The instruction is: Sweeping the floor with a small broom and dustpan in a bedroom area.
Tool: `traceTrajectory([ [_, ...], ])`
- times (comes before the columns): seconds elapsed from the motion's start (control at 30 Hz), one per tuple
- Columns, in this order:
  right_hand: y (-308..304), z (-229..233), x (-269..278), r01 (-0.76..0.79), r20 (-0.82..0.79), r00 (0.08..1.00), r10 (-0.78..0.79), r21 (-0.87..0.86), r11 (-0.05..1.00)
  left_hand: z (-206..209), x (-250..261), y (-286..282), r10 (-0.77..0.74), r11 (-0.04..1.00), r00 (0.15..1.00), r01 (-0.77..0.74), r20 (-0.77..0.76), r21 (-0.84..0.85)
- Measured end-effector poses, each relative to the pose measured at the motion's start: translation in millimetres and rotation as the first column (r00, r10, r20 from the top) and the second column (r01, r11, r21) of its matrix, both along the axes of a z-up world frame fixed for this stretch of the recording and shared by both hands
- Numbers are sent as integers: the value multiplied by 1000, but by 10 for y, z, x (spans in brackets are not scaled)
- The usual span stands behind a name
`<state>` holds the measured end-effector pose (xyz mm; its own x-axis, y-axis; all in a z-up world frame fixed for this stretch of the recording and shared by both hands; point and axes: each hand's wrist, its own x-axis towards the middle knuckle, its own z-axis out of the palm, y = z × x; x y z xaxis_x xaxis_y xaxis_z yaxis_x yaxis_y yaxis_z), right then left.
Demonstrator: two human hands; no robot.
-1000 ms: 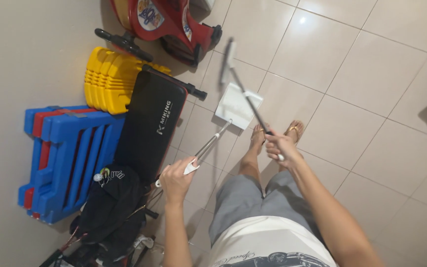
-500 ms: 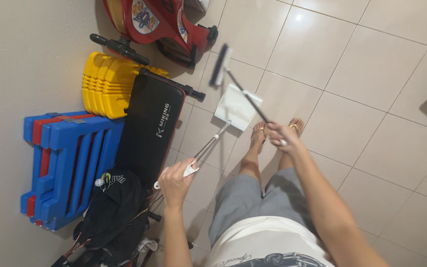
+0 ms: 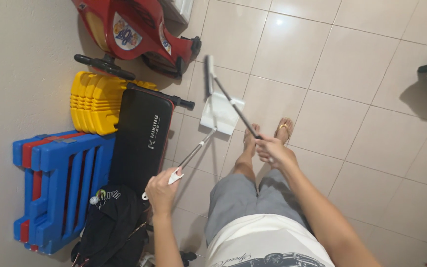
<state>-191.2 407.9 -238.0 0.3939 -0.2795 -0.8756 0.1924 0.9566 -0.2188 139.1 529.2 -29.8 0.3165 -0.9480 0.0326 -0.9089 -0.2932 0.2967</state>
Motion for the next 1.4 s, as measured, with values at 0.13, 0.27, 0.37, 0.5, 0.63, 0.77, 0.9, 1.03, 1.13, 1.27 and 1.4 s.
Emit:
traceTrajectory([
  [0.13, -130, -93, 85, -118, -83, 990, 111, -84, 989, 9, 46, 48, -14, 1000, 1000, 14, 27, 10],
  [0.27, -35, 19, -573, -36, -262, 965, 25, -37, 999, -33, 96, 119, -5, 1000, 1000, 5, 25, 25],
  [0.37, -78, 94, -960, 66, -270, 959, -88, -92, 994, -239, 95, 32, -16, 1000, 1000, 16, 25, -13],
  [0.5, -123, 438, -1077, 78, -331, 936, -120, -138, 987, -417, 59, 220, 22, 998, 999, -20, 40, -57],
  [0.63, -259, 770, -906, -104, -328, 944, 43, -171, 980, -359, -41, 358, 172, 985, 980, -172, 101, -11],
  [0.77, -426, 924, -665, -278, -363, 912, 189, -211, 937, -169, -1, 453, 244, 970, 969, -244, 44, -13],
  [0.9, -612, 1113, -424, -402, -394, 869, 300, -206, 892, -89, 89, 551, 388, 920, 922, -387, -5, 56],
  [1.03, -777, 1155, -335, -525, -414, 811, 414, -200, 828, -132, 155, 677, 554, 812, 831, -551, 44, 194],
  [1.13, -895, 1007, -385, -597, -411, 773, 484, -210, 775, -367, 17, 974, 625, 752, 775, -566, -93, 337],
  [1.27, -1116, 926, -448, -664, -430, 721, 544, -206, 719, -387, -495, 1234, 678, 719, 726, -623, -115, 308],
  [1.4, -1284, 965, -411, -748, -492, 633, 597, -193, 635, -400, -1007, 1483, 783, 614, 605, -717, -145, 331],
])
